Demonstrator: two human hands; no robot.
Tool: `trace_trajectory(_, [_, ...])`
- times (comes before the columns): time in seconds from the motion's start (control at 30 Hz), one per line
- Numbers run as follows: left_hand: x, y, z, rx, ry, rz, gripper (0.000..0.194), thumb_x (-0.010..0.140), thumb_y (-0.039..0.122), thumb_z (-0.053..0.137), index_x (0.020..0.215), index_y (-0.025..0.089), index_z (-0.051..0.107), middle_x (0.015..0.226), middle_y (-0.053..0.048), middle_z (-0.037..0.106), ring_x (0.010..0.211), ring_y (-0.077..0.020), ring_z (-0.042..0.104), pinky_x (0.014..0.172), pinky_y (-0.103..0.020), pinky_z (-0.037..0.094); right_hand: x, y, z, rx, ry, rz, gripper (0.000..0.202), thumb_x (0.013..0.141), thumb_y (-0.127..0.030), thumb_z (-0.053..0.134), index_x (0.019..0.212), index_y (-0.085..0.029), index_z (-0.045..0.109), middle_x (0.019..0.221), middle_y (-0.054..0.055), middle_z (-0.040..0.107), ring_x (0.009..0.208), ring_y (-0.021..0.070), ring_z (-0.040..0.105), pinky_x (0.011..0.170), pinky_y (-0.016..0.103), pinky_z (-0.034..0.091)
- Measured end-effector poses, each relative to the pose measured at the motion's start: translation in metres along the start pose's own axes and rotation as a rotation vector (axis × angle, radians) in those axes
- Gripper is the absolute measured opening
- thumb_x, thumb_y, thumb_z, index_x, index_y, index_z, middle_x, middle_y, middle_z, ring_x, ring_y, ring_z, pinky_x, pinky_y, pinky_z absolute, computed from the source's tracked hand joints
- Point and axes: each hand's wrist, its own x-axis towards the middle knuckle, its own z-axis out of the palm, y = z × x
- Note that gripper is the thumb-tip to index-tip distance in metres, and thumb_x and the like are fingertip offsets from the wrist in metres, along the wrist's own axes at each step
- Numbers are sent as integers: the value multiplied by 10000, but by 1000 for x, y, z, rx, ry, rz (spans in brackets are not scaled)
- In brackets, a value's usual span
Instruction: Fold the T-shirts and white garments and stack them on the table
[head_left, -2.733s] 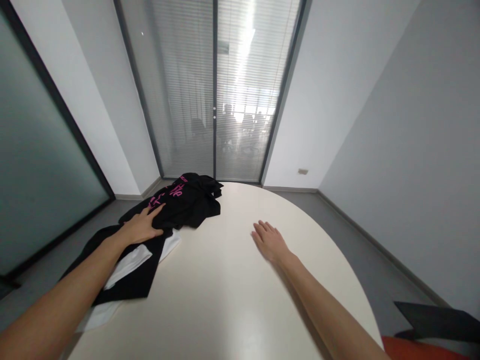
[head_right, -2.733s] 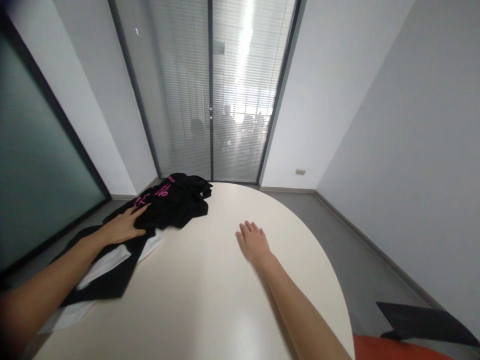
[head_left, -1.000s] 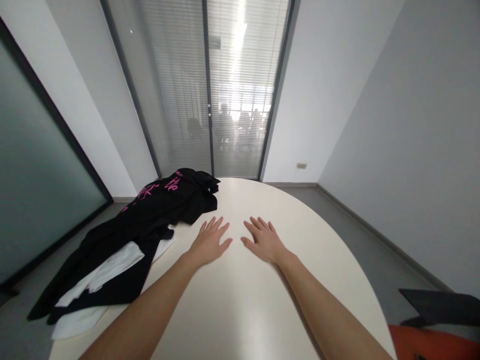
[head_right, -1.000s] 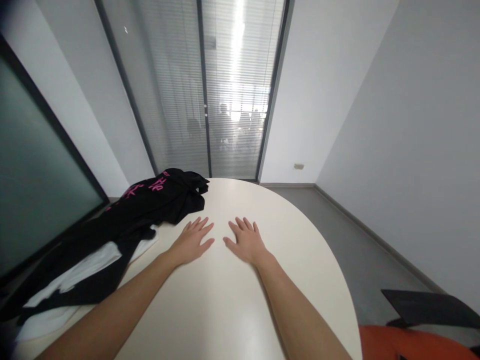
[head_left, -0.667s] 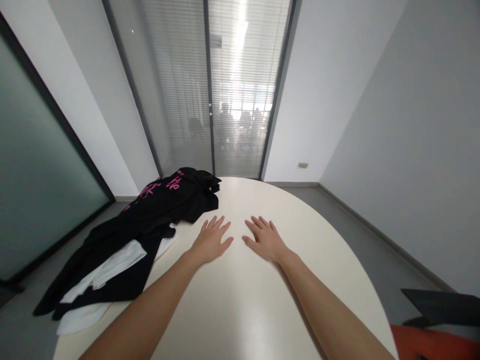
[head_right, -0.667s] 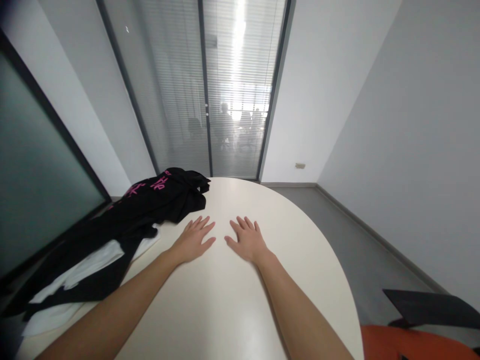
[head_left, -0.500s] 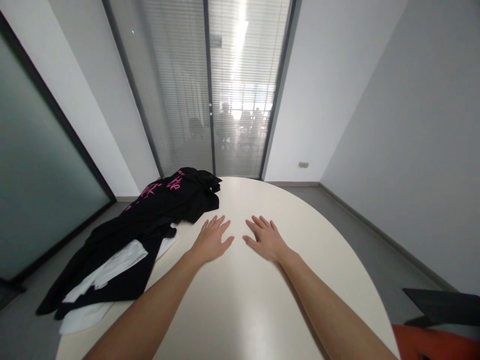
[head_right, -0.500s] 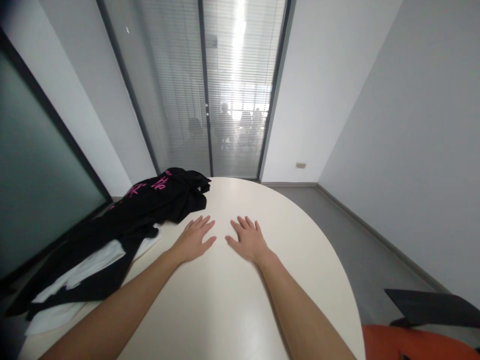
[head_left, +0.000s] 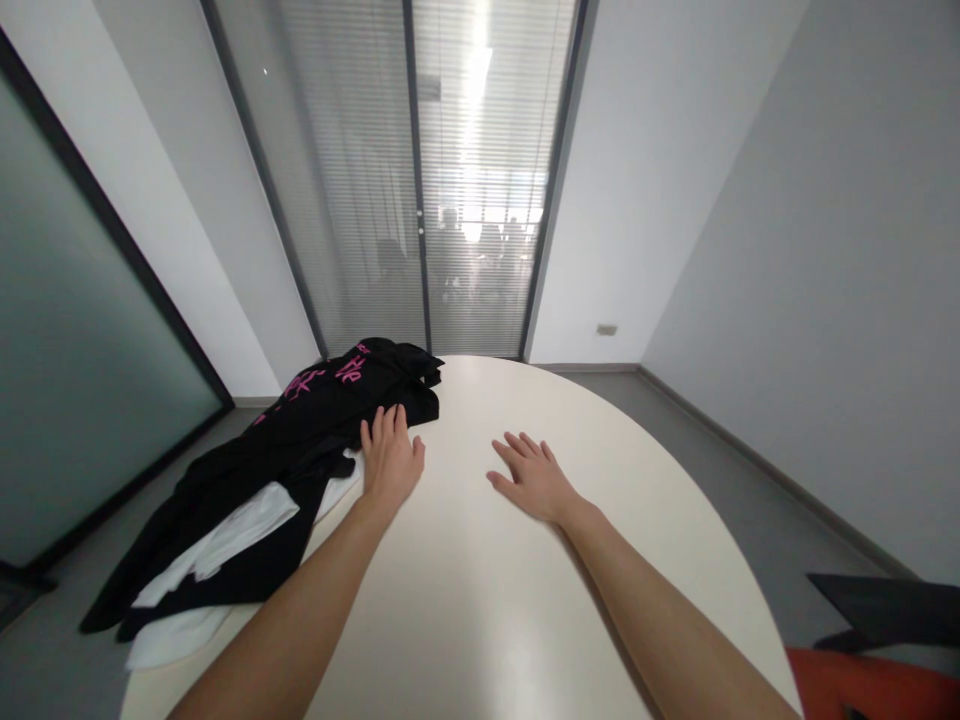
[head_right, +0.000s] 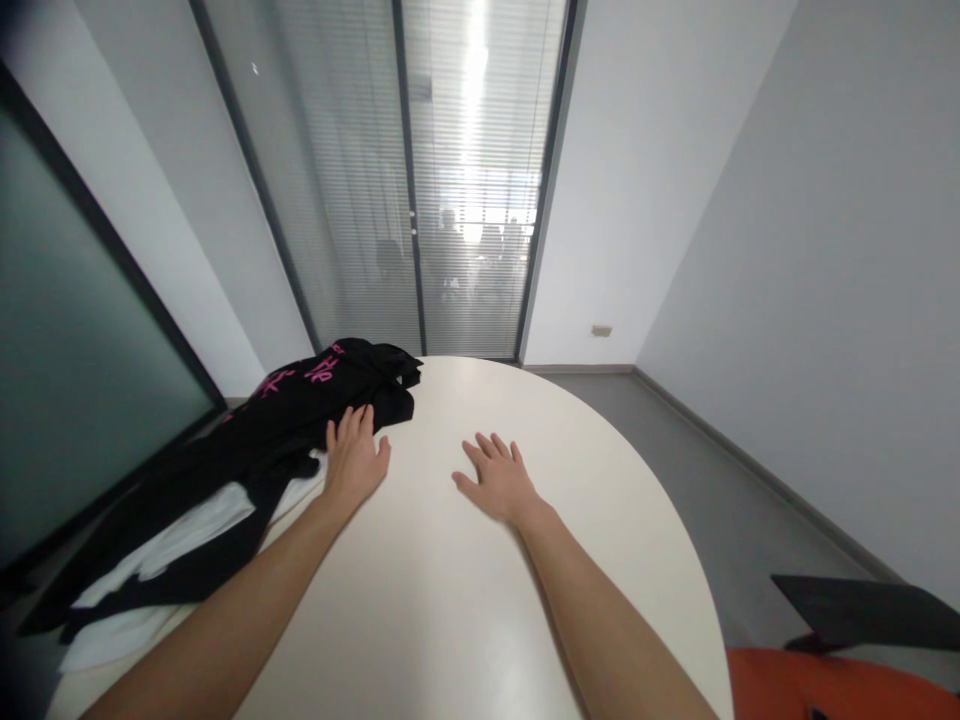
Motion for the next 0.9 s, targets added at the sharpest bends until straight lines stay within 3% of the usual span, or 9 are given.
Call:
trace_trajectory(0.17, [-1, 16, -12, -111, 23, 174, 565, 925, 162, 386, 1487, 121, 419, 1417, -165, 538, 1330, -294, 463, 1200, -513, 230, 0, 0, 1, 9, 3, 1, 706, 952, -642, 377, 1543, -255, 375, 1641, 87, 254, 1519, 339, 151, 1198, 563, 98])
trace_trajectory(0.33, [-5, 28, -26, -175, 23, 345, 593, 921, 82, 361, 1499, 198, 428, 1414, -123, 552, 1279, -280, 500, 1110, -467, 363, -1, -1, 0, 30, 24, -6, 686, 950, -607, 416, 1531, -242, 391, 1626, 102, 293, 1508, 354, 180, 1186, 583, 105])
trace_trajectory(0.43, [-10, 36, -32, -219, 27, 479, 551, 972, 107, 320, 1500, 219, 428, 1415, -114, 561, 1268, -270, 515, 1079, -456, 386, 0, -4, 0, 88, 110, -17, 768, 919, -569, 508, 1562, -205, 301, 1568, 136, 396, 1462, 335, 300, 1179, 561, 153])
trace_trajectory(0.5, [-15, 42, -33, -246, 25, 583, 519, 997, 139, 321, 1501, 214, 423, 1407, -119, 567, 1268, -263, 517, 1064, -441, 398, 1, -6, -1, 162, 221, -73, 880, 879, -538, 594, 1582, -174, 207, 1493, 151, 488, 1368, 296, 438, 1152, 493, 256])
trace_trajectory(0.57, [-19, 49, -34, -270, 20, 672, 496, 1010, 166, 343, 1500, 196, 415, 1394, -131, 574, 1266, -256, 519, 1051, -428, 411, 2, -9, -2, 204, 306, -165, 798, 875, -484, 631, 1534, -169, 309, 1359, 138, 601, 1216, 261, 555, 1067, 416, 368])
trace_trajectory(0.63, [-23, 55, -35, -285, -1, 731, 481, 1005, 166, 372, 1483, 169, 426, 1364, -140, 589, 1242, -252, 533, 1036, -420, 426, 3, -12, -4, 161, 315, -236, 435, 915, -386, 597, 1292, -169, 580, 1126, 107, 696, 1047, 244, 613, 964, 368, 423])
trace_trajectory(0.67, [-23, 56, -35, -290, -21, 751, 477, 995, 153, 386, 1469, 162, 440, 1350, -138, 597, 1226, -248, 541, 1026, -414, 435, 4, -13, -5, 118, 304, -248, 262, 931, -330, 570, 1117, -167, 657, 1004, 94, 709, 974, 238, 621, 921, 355, 432])
trace_trajectory(0.73, [-23, 57, -37, -297, -80, 765, 492, 961, 127, 428, 1449, 176, 458, 1352, -120, 596, 1210, -237, 545, 1024, -403, 440, 4, -12, -7, 48, 292, -230, 169, 944, -246, 530, 908, -167, 675, 865, 77, 698, 882, 227, 620, 853, 335, 435])
trace_trajectory(0.9, [-17, 46, -39, -243, -151, 550, 758, 829, 211, 620, 1530, 193, 332, 1537, -127, 416, 1368, -279, 409, 1139, -445, 342, 5, 4, -11, 95, 398, -79, 256, 901, -121, 506, 1075, -198, 678, 1040, 59, 728, 954, 202, 635, 878, 308, 431])
